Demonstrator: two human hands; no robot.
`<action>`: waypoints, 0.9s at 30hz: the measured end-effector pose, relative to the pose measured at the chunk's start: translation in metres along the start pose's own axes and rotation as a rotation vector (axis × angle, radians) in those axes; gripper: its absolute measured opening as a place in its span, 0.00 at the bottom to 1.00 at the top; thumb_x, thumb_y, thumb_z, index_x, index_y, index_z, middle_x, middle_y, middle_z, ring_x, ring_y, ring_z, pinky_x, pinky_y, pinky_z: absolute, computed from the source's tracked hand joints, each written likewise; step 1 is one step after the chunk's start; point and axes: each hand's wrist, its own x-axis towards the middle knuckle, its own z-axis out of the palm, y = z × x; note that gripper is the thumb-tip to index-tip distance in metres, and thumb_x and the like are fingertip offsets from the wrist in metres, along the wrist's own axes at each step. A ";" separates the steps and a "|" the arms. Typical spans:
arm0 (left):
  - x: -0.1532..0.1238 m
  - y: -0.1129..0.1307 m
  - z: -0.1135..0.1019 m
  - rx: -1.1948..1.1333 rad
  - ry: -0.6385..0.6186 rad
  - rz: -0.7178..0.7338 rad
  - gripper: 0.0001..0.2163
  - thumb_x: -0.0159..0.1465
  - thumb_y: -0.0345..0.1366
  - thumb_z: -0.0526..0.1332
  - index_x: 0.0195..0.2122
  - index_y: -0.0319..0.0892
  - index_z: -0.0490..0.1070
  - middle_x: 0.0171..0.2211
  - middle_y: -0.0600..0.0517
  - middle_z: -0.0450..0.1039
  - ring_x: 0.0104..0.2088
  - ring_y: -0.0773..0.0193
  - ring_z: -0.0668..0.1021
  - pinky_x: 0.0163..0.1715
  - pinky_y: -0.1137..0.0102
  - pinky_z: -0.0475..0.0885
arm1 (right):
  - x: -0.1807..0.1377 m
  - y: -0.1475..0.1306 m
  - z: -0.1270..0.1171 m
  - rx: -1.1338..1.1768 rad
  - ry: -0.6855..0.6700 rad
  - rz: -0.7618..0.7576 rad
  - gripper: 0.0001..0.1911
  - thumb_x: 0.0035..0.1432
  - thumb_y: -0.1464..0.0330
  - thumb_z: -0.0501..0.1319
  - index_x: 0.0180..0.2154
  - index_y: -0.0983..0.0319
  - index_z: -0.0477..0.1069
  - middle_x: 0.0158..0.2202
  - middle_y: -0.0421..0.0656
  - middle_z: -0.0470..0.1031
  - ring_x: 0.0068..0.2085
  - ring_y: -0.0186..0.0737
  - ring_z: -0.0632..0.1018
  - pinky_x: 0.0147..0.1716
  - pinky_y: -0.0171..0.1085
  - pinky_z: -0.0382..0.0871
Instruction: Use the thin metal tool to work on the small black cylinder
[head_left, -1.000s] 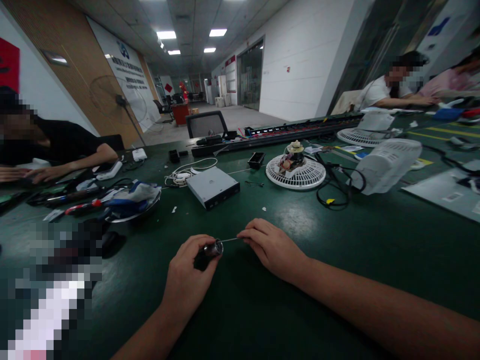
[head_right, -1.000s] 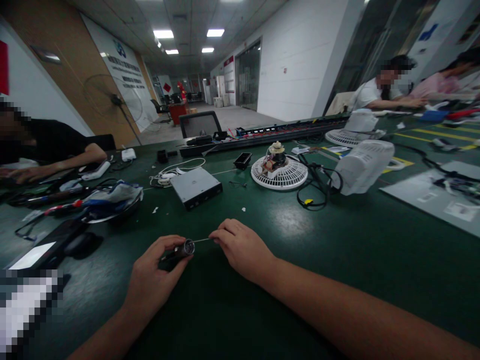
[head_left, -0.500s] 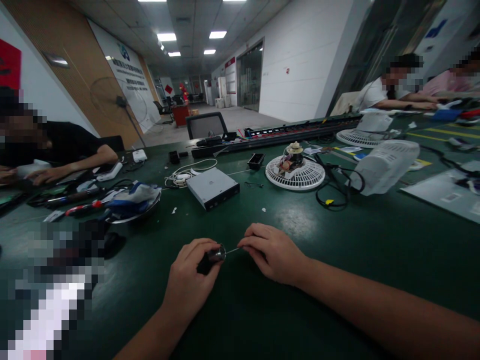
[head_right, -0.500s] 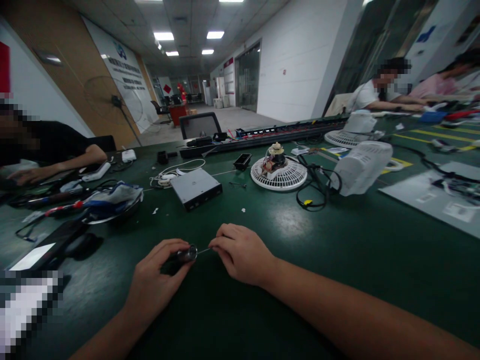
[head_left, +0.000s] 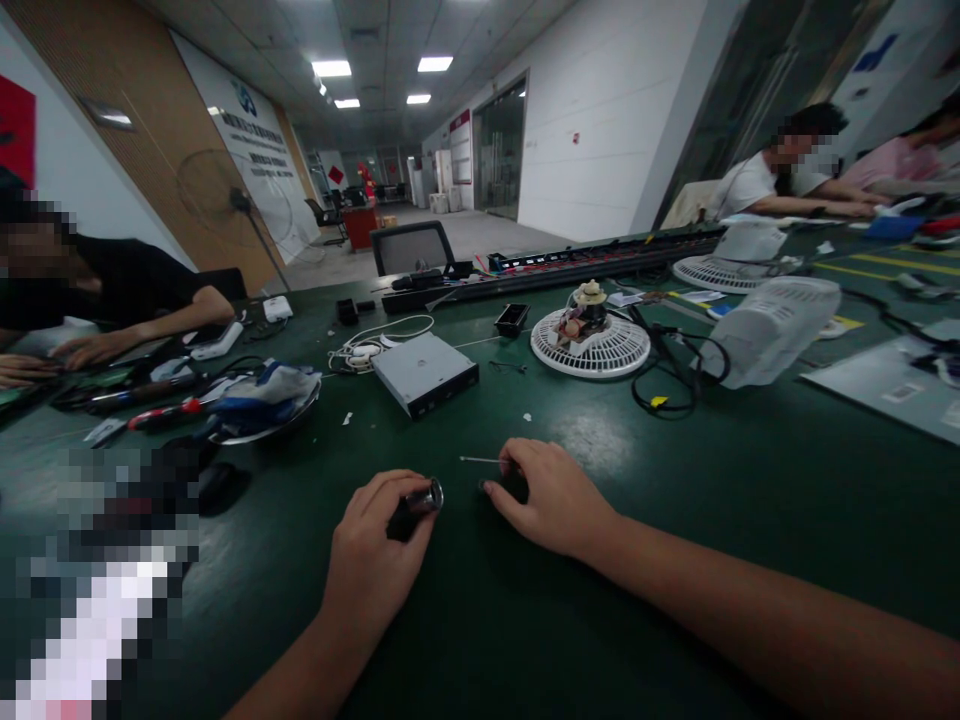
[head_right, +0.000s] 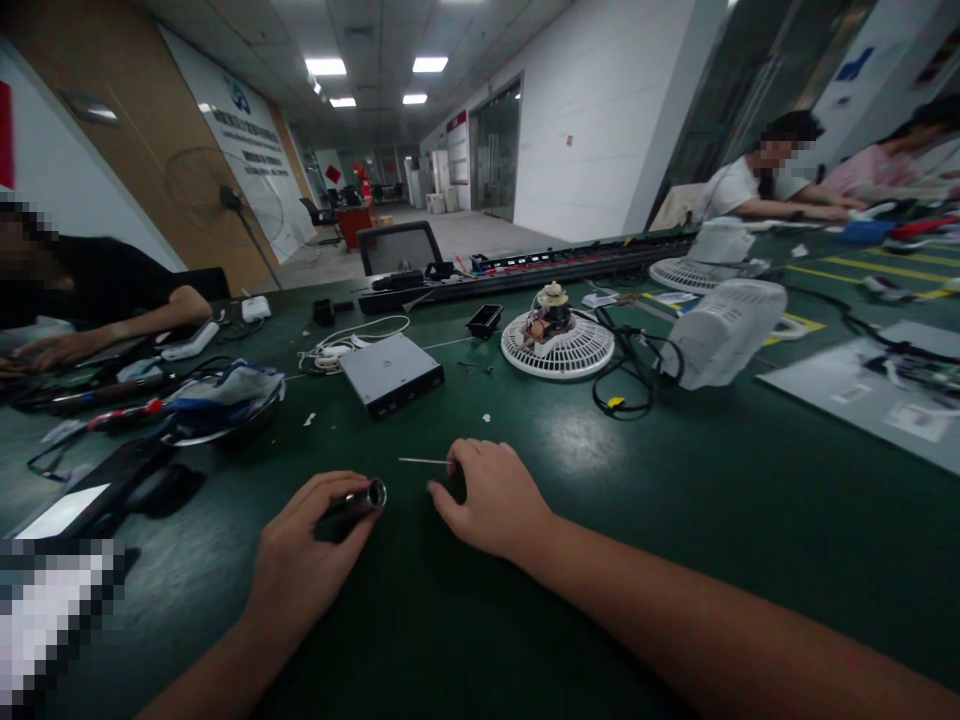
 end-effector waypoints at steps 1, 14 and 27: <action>0.000 0.000 0.000 0.004 0.000 -0.016 0.10 0.60 0.29 0.65 0.42 0.45 0.73 0.42 0.49 0.77 0.42 0.55 0.80 0.42 0.56 0.77 | 0.000 0.001 0.000 0.014 -0.002 0.010 0.09 0.61 0.63 0.62 0.32 0.62 0.70 0.27 0.41 0.72 0.30 0.39 0.71 0.33 0.40 0.60; 0.002 0.001 0.001 0.014 -0.046 -0.028 0.11 0.58 0.28 0.66 0.41 0.45 0.74 0.40 0.50 0.78 0.40 0.56 0.80 0.40 0.58 0.77 | 0.004 0.010 0.011 -0.106 -0.032 -0.146 0.18 0.62 0.70 0.63 0.54 0.58 0.73 0.46 0.48 0.72 0.46 0.48 0.73 0.44 0.47 0.70; 0.003 0.002 0.000 -0.020 -0.088 -0.005 0.12 0.57 0.27 0.66 0.42 0.46 0.74 0.41 0.50 0.78 0.42 0.54 0.80 0.42 0.55 0.77 | 0.002 0.011 0.010 0.113 0.061 -0.113 0.11 0.65 0.78 0.53 0.44 0.62 0.71 0.39 0.45 0.74 0.40 0.41 0.75 0.42 0.43 0.71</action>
